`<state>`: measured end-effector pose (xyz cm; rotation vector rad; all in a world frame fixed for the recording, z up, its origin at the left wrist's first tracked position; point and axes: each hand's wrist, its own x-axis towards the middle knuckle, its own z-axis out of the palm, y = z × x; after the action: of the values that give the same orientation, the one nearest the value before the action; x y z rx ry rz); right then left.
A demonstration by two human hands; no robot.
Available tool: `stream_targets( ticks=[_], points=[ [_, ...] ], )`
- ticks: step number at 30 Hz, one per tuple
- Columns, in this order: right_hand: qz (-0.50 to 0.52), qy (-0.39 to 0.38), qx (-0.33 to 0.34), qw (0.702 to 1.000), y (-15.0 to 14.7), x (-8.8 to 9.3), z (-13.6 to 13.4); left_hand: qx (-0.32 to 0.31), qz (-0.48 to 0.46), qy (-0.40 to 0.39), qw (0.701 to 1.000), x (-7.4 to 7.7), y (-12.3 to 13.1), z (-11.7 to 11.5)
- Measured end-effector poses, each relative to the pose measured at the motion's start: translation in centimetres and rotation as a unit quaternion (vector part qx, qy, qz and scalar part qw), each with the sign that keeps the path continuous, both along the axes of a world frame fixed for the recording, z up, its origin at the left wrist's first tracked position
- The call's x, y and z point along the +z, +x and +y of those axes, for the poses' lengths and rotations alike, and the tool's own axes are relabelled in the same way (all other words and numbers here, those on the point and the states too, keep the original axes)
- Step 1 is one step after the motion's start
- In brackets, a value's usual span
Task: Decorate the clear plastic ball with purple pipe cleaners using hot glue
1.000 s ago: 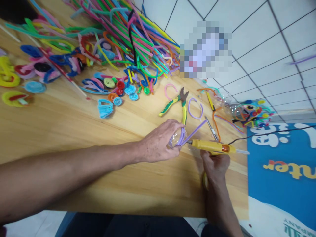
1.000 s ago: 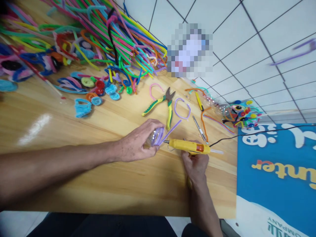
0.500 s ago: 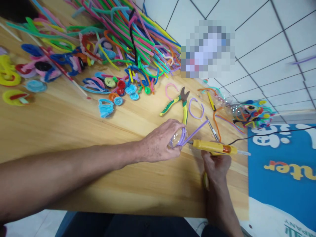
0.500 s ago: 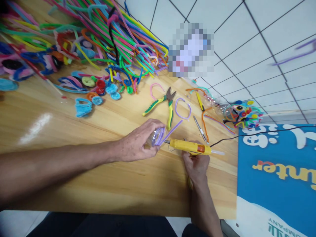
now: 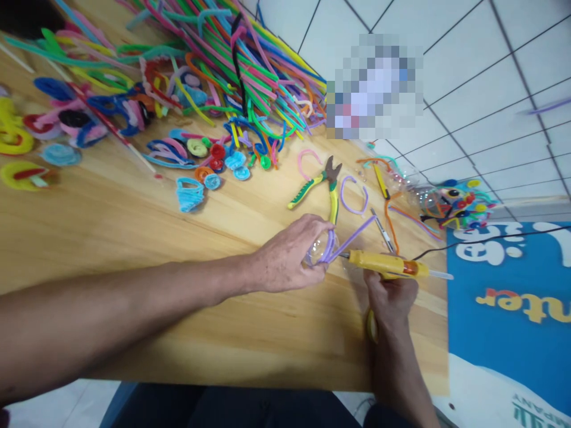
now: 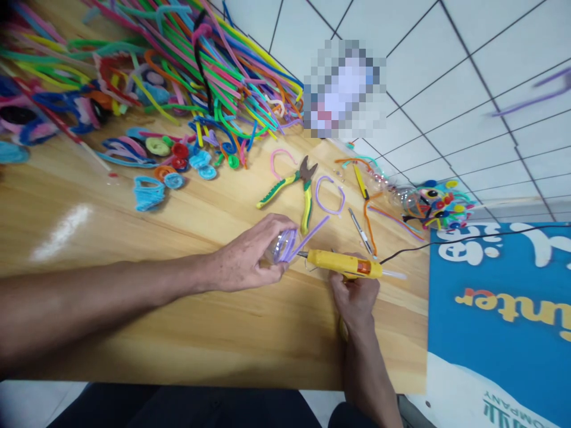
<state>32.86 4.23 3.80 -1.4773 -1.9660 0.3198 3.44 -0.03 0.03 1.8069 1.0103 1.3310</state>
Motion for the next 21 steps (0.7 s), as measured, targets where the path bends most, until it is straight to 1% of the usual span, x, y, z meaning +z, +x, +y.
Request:
stream_targets(
  ticks=[6,12,21],
  points=[
    [-0.001,0.005,0.003,1.0,-0.23,0.04,-0.07,-0.004,0.007,-0.012,1.0,0.2,-0.13,0.01],
    [-0.021,0.007,0.023,0.999,-0.07,-0.02,0.01,0.001,0.004,-0.004,1.0,0.12,-0.04,-0.05],
    [-0.012,0.004,0.001,1.0,-0.53,0.1,-0.07,-0.003,0.005,-0.015,1.0,0.19,0.04,0.02]
  ],
)
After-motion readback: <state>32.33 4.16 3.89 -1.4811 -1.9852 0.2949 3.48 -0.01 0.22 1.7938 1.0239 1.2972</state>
